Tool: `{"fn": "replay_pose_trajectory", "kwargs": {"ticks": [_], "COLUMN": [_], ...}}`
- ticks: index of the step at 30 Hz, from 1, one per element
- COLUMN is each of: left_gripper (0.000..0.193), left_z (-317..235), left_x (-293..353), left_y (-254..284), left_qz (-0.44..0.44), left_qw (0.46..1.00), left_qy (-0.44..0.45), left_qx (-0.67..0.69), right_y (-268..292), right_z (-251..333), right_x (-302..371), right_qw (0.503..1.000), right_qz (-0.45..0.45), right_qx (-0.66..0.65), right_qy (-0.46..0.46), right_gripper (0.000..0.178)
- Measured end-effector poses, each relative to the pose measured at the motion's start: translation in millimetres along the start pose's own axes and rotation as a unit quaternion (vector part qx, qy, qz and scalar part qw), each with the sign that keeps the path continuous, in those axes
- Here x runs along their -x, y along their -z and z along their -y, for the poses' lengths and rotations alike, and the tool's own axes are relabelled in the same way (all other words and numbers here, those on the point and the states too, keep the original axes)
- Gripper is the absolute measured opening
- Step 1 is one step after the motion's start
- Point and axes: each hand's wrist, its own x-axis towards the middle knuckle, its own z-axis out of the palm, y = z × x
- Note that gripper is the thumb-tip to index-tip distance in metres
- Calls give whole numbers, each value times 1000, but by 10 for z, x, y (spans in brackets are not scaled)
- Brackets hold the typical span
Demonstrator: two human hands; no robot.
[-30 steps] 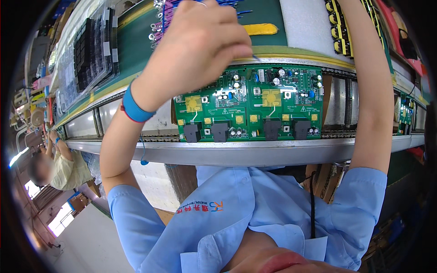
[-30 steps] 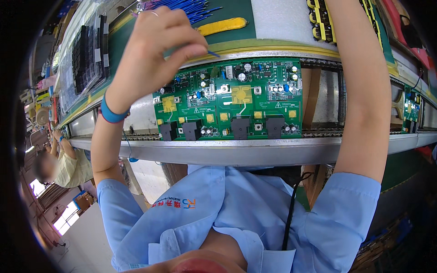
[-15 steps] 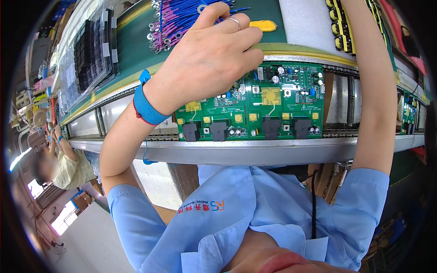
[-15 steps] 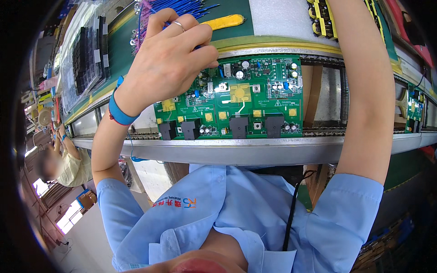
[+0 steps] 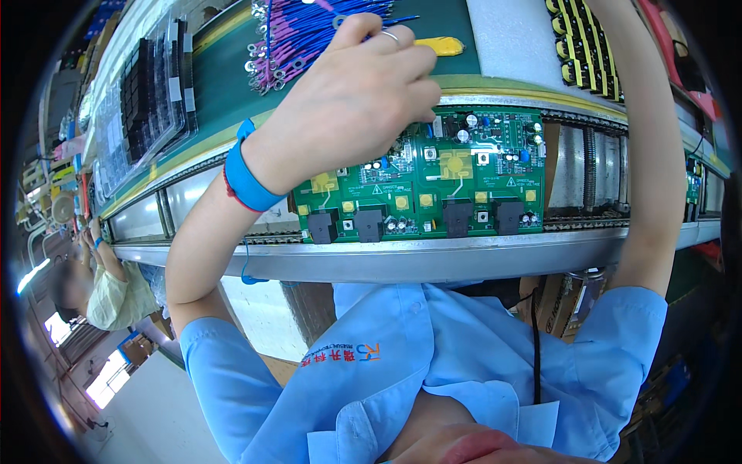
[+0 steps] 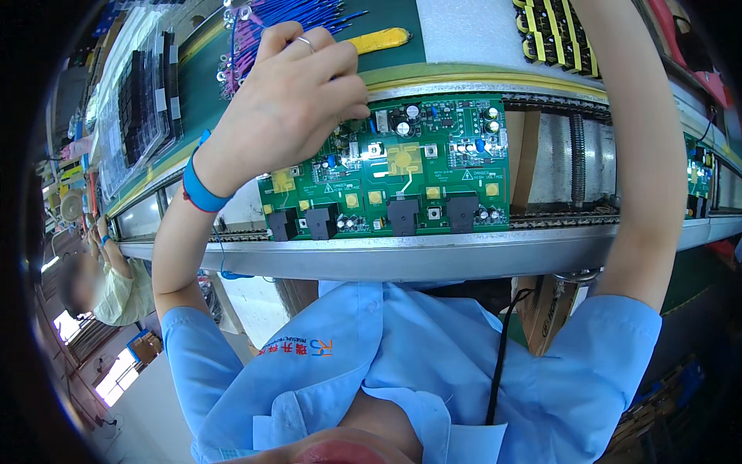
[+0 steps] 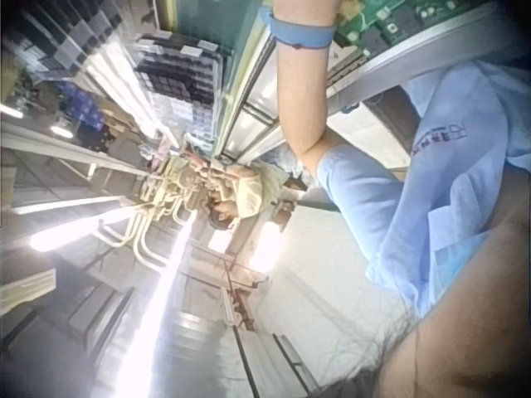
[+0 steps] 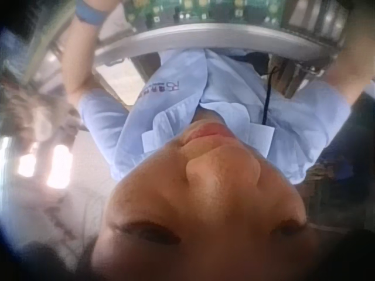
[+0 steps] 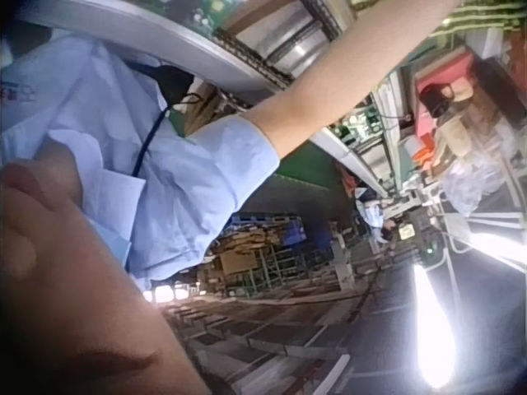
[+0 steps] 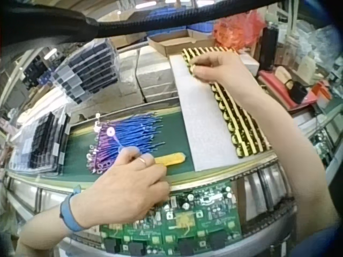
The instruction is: Assemble electronic components onto a printed circuit board on a production line.
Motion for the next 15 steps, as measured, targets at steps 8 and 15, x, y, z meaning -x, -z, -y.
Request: {"fn": "replay_pose_trajectory", "kwargs": {"ticks": [8, 15], "left_gripper": [13, 18], "left_z": [76, -72], "left_x": [-61, -232], "left_y": [35, 370], "left_qz": [-61, -208], "left_qw": [988, 953], "left_qy": [32, 102], "left_qx": [136, 196], "right_y": [264, 156], "right_z": [586, 576], "right_x": [1580, 1756], "right_qw": [970, 955], "right_qz": [211, 202], "right_qx": [116, 210], "right_qy": [29, 56], "right_gripper": [28, 35]}}
